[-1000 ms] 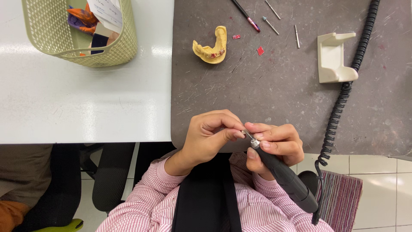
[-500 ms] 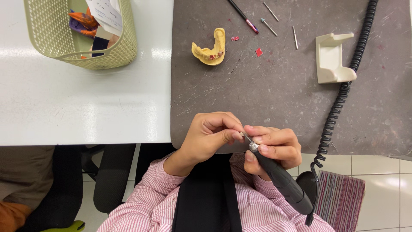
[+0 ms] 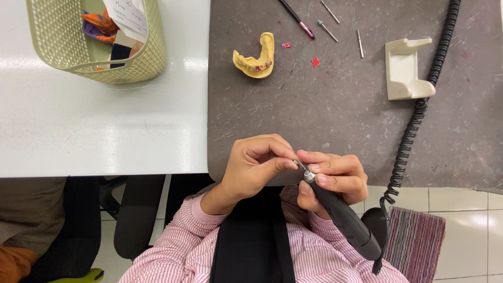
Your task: The person uses a rotary tool to grind a small white component, then places it into a yellow dental mold. They use a small brush to clean the mold and continue adjusting the component with the rotary tool.
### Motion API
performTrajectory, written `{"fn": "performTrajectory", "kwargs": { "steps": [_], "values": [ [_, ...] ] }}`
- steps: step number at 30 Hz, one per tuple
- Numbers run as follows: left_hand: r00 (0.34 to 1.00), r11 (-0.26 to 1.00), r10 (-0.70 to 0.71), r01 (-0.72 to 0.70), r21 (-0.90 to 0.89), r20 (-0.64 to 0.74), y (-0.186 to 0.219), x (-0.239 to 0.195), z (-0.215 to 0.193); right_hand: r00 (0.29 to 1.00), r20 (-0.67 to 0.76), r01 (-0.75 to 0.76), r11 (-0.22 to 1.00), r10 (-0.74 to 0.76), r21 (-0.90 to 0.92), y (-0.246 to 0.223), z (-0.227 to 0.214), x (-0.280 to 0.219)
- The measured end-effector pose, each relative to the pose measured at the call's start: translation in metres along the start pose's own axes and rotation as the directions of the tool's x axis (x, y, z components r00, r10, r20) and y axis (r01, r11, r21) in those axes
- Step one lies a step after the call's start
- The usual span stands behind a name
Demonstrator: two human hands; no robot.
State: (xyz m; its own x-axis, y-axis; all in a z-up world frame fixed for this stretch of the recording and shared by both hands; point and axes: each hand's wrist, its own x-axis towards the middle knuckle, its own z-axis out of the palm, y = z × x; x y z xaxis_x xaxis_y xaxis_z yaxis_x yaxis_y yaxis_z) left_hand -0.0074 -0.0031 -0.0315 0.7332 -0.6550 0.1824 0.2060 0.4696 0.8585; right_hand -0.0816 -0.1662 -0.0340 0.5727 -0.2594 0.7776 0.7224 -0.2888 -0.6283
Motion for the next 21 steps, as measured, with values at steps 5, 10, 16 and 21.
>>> {"fn": "performTrajectory", "kwargs": {
  "steps": [5, 10, 16, 21],
  "values": [
    [1.0, 1.0, 0.025, -0.025, 0.016, -0.006, -0.001, 0.001, 0.0, 1.0, 0.006, -0.012, 1.0, 0.012, 0.022, -0.004, 0.003, 0.002],
    [0.998, 0.996, 0.054, -0.053, 0.074, -0.009, 0.0, 0.001, -0.001, 1.0, 0.01, -0.001, 0.999, 0.001, 0.042, -0.003, 0.002, 0.003],
    [0.998, 0.995, 0.064, -0.062, 0.079, -0.02, -0.001, 0.002, 0.0, 0.995, -0.005, -0.094, 0.989, 0.096, 0.115, -0.007, 0.002, 0.003],
    [0.998, 0.997, 0.034, -0.03, 0.075, -0.047, 0.0, 0.002, 0.0, 0.954, -0.021, -0.268, 0.883, 0.298, 0.385, -0.012, -0.027, 0.038]
  ]
}}
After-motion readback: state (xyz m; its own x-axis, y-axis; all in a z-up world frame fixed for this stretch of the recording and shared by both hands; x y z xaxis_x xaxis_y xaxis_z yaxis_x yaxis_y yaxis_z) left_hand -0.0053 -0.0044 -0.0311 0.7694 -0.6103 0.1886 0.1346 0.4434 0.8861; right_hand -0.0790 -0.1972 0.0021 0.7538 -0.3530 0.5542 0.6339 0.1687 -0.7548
